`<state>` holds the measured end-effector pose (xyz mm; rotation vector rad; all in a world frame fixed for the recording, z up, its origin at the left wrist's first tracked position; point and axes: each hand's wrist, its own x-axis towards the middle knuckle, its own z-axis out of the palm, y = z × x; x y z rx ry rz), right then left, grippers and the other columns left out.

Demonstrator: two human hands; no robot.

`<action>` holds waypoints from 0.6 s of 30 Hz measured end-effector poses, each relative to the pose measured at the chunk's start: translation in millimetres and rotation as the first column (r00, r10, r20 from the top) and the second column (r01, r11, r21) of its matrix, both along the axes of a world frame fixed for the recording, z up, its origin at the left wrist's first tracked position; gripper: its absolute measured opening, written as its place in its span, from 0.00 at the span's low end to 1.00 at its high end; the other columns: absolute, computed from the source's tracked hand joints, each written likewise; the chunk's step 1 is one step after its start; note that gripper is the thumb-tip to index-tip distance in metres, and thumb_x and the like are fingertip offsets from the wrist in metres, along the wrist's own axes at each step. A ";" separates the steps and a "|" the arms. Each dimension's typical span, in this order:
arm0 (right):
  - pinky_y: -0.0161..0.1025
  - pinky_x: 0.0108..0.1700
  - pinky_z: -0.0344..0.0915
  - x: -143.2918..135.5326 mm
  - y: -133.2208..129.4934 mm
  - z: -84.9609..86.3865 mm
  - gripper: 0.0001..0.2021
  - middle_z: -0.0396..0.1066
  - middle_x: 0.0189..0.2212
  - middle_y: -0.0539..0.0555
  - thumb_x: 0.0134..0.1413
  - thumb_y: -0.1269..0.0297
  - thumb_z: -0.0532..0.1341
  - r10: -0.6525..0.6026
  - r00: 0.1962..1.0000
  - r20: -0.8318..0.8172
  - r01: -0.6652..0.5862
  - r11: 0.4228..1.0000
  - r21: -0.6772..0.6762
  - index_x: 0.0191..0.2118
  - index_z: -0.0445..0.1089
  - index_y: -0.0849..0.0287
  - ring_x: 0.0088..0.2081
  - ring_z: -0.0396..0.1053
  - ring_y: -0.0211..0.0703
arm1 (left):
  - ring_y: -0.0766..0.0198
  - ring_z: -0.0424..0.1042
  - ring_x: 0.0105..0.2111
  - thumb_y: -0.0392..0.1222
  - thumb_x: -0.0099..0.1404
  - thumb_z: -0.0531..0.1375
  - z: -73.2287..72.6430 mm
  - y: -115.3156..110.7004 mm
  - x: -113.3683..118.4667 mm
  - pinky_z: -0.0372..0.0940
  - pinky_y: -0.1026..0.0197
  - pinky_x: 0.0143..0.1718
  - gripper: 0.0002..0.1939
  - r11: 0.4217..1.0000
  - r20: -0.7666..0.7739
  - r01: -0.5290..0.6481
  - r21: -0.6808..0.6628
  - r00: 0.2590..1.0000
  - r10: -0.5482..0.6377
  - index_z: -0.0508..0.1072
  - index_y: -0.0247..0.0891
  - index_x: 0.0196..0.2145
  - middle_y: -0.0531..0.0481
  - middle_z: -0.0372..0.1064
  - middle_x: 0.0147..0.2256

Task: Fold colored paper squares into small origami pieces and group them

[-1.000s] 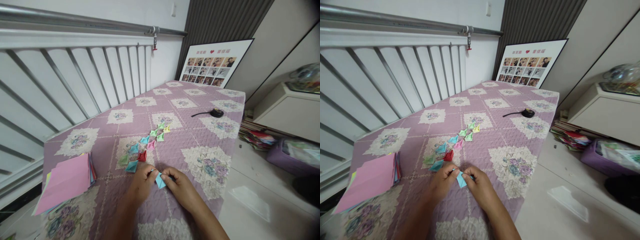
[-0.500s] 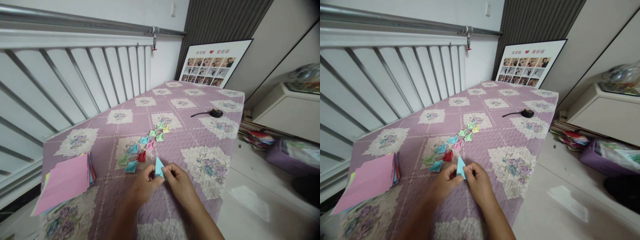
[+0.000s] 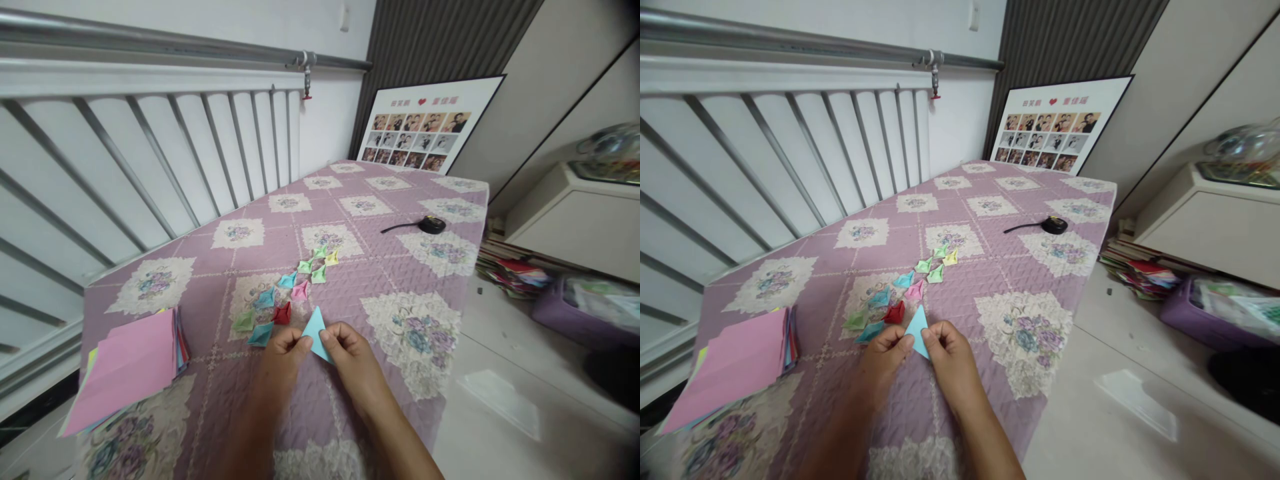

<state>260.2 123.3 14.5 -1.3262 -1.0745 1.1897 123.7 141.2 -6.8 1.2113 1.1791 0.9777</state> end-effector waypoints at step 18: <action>0.33 0.28 0.57 -0.1 -1.0 2.7 0.20 0.64 0.19 0.45 0.43 0.47 0.68 0.066 0.856 -0.512 -0.140 0.984 -0.107 0.24 0.62 0.57 0.22 0.60 0.35 | 0.71 0.55 0.21 0.55 0.57 0.61 -17.5 -1.0 1.0 0.53 0.66 0.25 0.18 0.994 0.318 0.068 -0.081 0.947 -0.039 0.64 0.38 0.23 0.58 0.58 0.19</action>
